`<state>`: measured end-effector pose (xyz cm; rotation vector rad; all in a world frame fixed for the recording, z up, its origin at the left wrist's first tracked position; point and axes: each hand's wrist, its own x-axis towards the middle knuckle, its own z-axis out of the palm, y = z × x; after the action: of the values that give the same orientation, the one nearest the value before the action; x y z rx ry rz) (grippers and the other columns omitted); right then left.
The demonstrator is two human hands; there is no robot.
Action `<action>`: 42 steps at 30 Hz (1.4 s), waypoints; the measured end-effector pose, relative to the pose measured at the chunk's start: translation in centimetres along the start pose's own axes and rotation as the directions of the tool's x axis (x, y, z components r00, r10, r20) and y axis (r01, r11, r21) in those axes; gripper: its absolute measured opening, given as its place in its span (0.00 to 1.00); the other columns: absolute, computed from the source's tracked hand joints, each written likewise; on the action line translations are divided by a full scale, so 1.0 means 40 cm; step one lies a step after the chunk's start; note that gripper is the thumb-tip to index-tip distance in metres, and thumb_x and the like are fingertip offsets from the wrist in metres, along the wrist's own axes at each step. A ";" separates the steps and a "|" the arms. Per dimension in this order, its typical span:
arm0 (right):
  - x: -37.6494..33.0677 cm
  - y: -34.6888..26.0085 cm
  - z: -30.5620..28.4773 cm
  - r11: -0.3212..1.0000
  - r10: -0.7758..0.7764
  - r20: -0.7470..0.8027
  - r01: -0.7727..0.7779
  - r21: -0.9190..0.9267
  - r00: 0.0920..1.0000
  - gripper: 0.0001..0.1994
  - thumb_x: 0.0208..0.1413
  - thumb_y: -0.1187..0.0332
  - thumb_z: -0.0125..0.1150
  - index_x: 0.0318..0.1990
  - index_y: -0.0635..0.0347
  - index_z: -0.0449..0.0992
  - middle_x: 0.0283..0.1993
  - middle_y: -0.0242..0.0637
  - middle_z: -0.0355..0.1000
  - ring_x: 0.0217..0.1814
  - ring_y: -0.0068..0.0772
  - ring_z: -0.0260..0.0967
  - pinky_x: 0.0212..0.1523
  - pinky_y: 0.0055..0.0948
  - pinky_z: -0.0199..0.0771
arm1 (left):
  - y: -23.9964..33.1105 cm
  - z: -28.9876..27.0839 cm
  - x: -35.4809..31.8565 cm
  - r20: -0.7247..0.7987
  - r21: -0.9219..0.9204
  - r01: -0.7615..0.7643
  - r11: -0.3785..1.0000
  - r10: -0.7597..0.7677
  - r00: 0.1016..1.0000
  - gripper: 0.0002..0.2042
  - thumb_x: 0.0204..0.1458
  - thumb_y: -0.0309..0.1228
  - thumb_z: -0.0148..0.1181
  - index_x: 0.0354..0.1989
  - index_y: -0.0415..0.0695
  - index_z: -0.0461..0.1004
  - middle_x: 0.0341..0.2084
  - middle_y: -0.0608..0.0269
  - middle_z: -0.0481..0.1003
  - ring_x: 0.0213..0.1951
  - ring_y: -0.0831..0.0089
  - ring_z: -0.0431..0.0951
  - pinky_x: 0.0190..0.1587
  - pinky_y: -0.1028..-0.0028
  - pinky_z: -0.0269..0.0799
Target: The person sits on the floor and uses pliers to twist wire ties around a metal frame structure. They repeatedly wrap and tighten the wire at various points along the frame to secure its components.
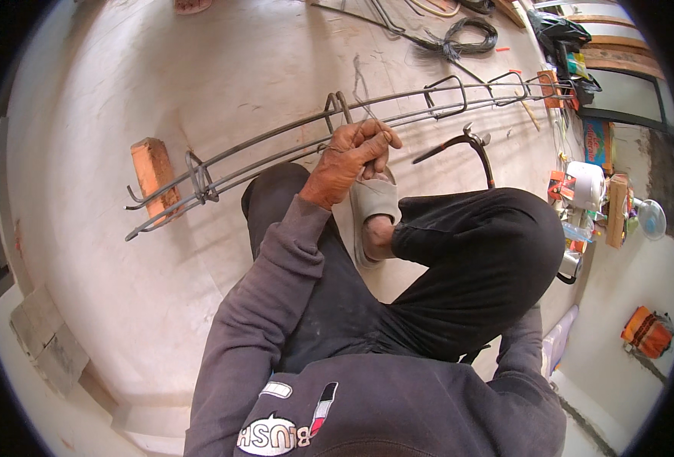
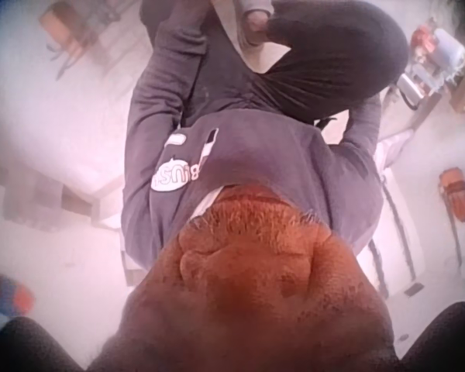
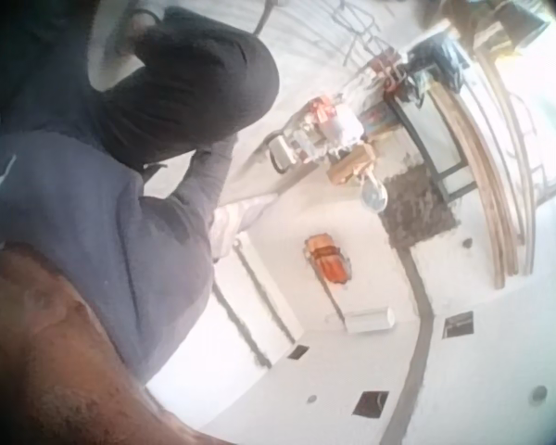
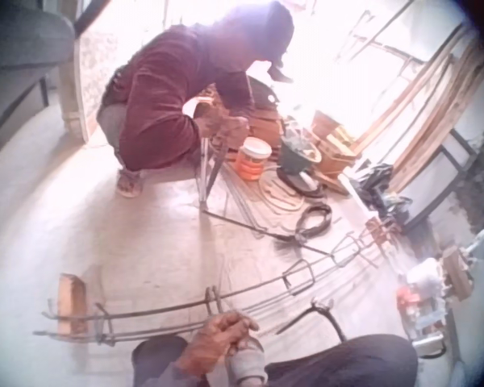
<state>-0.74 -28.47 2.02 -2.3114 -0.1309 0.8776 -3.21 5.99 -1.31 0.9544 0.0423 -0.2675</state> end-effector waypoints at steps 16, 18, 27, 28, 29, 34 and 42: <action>0.051 0.125 0.192 0.994 -0.058 -0.509 0.002 -0.109 0.859 0.11 0.52 0.68 0.63 0.39 0.65 0.79 0.37 0.41 0.79 0.37 0.31 0.75 0.38 0.31 0.73 | -0.025 -0.007 0.012 0.010 0.136 0.007 0.991 -0.008 1.000 0.12 0.67 0.35 0.54 0.39 0.39 0.77 0.19 0.72 0.70 0.20 0.87 0.66 0.22 0.84 0.61; 0.050 0.126 0.206 0.992 -0.072 -0.531 0.005 -0.128 0.844 0.11 0.52 0.68 0.63 0.40 0.65 0.79 0.37 0.41 0.79 0.37 0.31 0.75 0.39 0.31 0.73 | -0.027 -0.003 0.011 0.020 0.146 0.002 0.989 -0.005 1.000 0.11 0.67 0.34 0.54 0.39 0.39 0.77 0.19 0.72 0.70 0.20 0.87 0.67 0.22 0.84 0.61; 0.172 -0.127 -0.004 0.933 -0.357 0.111 0.348 0.092 0.928 0.25 0.54 0.61 0.59 0.57 0.68 0.76 0.52 0.47 0.76 0.52 0.33 0.73 0.53 0.31 0.75 | -0.077 0.012 0.039 -0.046 0.353 -0.060 0.934 0.081 0.996 0.09 0.64 0.31 0.56 0.36 0.38 0.77 0.20 0.67 0.74 0.21 0.82 0.72 0.24 0.76 0.67; 0.190 -0.200 -0.003 0.904 -0.401 0.122 0.370 0.216 0.908 0.26 0.55 0.58 0.59 0.56 0.69 0.76 0.49 0.46 0.78 0.49 0.35 0.75 0.51 0.33 0.76 | -0.091 0.006 0.041 -0.069 0.405 -0.088 0.910 0.127 0.990 0.09 0.63 0.30 0.56 0.36 0.38 0.78 0.19 0.64 0.74 0.21 0.80 0.73 0.24 0.74 0.68; 0.196 -0.258 -0.003 0.868 -0.430 0.120 0.374 0.327 0.895 0.27 0.56 0.55 0.59 0.56 0.70 0.76 0.47 0.46 0.79 0.47 0.37 0.76 0.50 0.34 0.76 | -0.092 0.018 0.047 -0.067 0.478 -0.103 0.872 0.154 0.986 0.08 0.62 0.29 0.56 0.35 0.37 0.78 0.20 0.62 0.75 0.21 0.77 0.75 0.25 0.72 0.69; 0.261 -0.360 -0.008 0.779 -0.542 0.179 0.411 0.474 0.821 0.19 0.64 0.58 0.54 0.47 0.69 0.79 0.42 0.40 0.80 0.44 0.31 0.76 0.50 0.32 0.76 | -0.094 0.028 0.054 -0.041 0.747 -0.132 0.652 0.244 0.969 0.08 0.59 0.29 0.58 0.37 0.36 0.79 0.23 0.52 0.78 0.22 0.66 0.80 0.30 0.68 0.73; 0.267 -0.352 0.026 0.735 -0.332 0.002 0.257 0.628 0.943 0.11 0.66 0.66 0.53 0.35 0.64 0.76 0.32 0.38 0.77 0.30 0.25 0.76 0.36 0.23 0.79 | -0.084 0.036 0.059 -0.024 0.653 -0.332 0.681 0.457 0.889 0.17 0.63 0.40 0.60 0.46 0.36 0.79 0.27 0.54 0.79 0.26 0.69 0.80 0.33 0.69 0.75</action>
<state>8.69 -13.60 4.06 -1.5631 -0.2161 0.7432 -1.85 2.48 -3.52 1.6410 -0.0943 0.2450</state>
